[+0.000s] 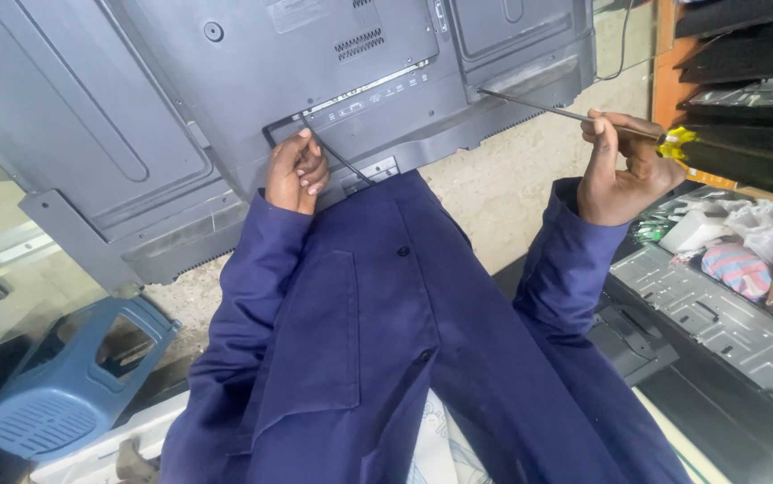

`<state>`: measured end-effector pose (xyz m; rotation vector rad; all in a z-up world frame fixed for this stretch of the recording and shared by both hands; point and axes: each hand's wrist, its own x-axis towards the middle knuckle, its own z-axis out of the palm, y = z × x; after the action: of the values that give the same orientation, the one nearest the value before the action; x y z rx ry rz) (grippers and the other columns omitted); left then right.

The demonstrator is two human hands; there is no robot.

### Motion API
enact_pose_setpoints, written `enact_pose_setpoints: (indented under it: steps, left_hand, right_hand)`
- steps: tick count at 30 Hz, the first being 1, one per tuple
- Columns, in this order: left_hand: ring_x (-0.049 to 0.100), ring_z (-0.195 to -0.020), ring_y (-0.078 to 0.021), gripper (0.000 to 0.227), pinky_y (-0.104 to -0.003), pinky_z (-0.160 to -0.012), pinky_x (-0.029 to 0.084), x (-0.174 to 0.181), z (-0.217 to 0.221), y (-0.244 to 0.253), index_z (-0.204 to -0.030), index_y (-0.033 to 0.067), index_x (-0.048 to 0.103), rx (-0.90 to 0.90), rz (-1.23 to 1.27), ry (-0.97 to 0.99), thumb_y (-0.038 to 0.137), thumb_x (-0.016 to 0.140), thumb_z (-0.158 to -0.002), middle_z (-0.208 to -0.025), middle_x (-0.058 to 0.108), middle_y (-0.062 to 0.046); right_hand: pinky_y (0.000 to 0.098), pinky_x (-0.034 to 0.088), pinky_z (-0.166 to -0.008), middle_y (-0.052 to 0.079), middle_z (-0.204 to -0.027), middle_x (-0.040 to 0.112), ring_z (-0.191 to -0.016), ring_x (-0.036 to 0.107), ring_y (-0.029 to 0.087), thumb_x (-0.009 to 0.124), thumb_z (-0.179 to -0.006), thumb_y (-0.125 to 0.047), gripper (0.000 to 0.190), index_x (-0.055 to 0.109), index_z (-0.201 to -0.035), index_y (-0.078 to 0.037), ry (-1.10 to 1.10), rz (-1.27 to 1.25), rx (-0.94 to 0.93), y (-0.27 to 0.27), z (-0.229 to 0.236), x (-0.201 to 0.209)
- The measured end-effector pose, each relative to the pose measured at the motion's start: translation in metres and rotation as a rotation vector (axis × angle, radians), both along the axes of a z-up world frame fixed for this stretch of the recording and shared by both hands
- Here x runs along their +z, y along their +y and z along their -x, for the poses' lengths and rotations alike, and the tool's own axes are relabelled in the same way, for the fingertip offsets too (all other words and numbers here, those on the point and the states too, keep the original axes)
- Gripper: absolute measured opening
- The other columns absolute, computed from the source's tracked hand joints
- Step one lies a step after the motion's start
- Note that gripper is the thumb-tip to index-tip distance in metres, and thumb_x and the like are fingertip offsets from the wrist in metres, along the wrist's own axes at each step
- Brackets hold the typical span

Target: Removing screws from the back panel of a television using a manual screwdriver in a workshop environment.

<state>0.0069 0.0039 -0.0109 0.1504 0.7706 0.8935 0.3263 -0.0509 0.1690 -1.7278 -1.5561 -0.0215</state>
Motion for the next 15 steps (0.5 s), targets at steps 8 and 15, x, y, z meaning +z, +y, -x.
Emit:
enact_pose_setpoints:
  steps: [8, 15]
  left_hand:
    - [0.022, -0.034, -0.0058, 0.03, -0.021, -0.03, 0.021, -0.001, -0.002, 0.0, -0.069, 0.006, 0.054, -0.013, -0.011, 0.028, 0.021, 0.053, -0.094, -0.046, 0.02, 0.004]
    - [0.022, -0.035, -0.0051, 0.029, -0.02, -0.03, 0.021, 0.0, -0.012, -0.001, -0.07, 0.0054, 0.055, -0.064, -0.038, 0.028, 0.02, 0.052, -0.095, -0.048, 0.021, 0.005]
  right_hand:
    - [0.0356, 0.053, -0.074, 0.011, -0.072, 0.064, -0.074, 0.064, 0.024, 0.071, -0.101, -0.013, 0.019, 0.056, -0.105, -0.002, -0.047, -0.037, -0.16, -0.01, -0.027, -0.047]
    - [0.0336, 0.045, -0.07, 0.008, -0.083, 0.042, -0.08, 0.046, 0.021, 0.067, -0.1, -0.007, 0.028, 0.04, -0.094, -0.008, 0.247, -0.089, 0.016, 0.012, -0.012, -0.029]
